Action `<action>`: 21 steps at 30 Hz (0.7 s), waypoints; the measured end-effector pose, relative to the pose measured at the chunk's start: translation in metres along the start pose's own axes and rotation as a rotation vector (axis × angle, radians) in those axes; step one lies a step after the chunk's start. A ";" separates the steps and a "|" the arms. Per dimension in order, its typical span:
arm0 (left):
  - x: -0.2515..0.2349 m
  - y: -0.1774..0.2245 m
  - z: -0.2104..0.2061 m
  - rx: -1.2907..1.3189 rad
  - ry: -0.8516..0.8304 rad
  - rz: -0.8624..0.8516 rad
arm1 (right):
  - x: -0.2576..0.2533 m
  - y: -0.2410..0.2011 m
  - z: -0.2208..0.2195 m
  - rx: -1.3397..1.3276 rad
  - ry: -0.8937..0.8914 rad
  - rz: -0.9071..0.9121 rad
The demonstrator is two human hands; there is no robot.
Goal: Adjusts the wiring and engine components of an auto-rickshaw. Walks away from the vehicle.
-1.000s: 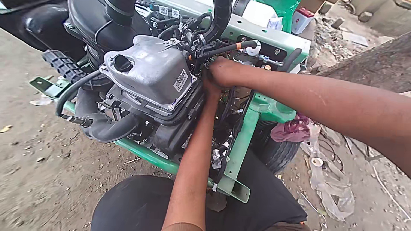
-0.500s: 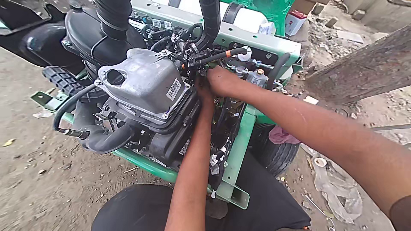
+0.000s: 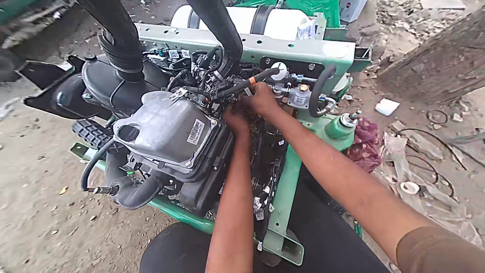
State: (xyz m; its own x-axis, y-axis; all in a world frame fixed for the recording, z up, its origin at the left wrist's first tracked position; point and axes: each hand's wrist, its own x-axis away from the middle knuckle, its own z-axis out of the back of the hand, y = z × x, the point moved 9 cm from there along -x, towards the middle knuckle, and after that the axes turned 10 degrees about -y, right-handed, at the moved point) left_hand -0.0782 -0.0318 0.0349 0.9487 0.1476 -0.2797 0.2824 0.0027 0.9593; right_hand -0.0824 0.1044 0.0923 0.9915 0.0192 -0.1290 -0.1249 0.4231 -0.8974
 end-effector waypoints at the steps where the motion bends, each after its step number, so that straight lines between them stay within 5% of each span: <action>1: 0.001 0.002 0.001 -0.044 0.005 -0.008 | 0.000 0.001 -0.001 0.039 0.008 0.047; 9: 0.004 -0.001 0.005 -0.139 0.020 -0.020 | 0.008 -0.006 -0.012 0.245 0.008 0.290; 21: 0.038 0.035 -0.004 0.247 0.059 -0.089 | -0.003 0.003 -0.012 0.213 -0.008 0.196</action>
State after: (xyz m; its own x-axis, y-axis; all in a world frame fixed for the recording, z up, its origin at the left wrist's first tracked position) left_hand -0.0327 -0.0225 0.0578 0.9106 0.2147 -0.3532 0.3977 -0.2224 0.8902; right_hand -0.0862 0.0945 0.0848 0.9494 0.1265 -0.2874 -0.3047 0.5915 -0.7465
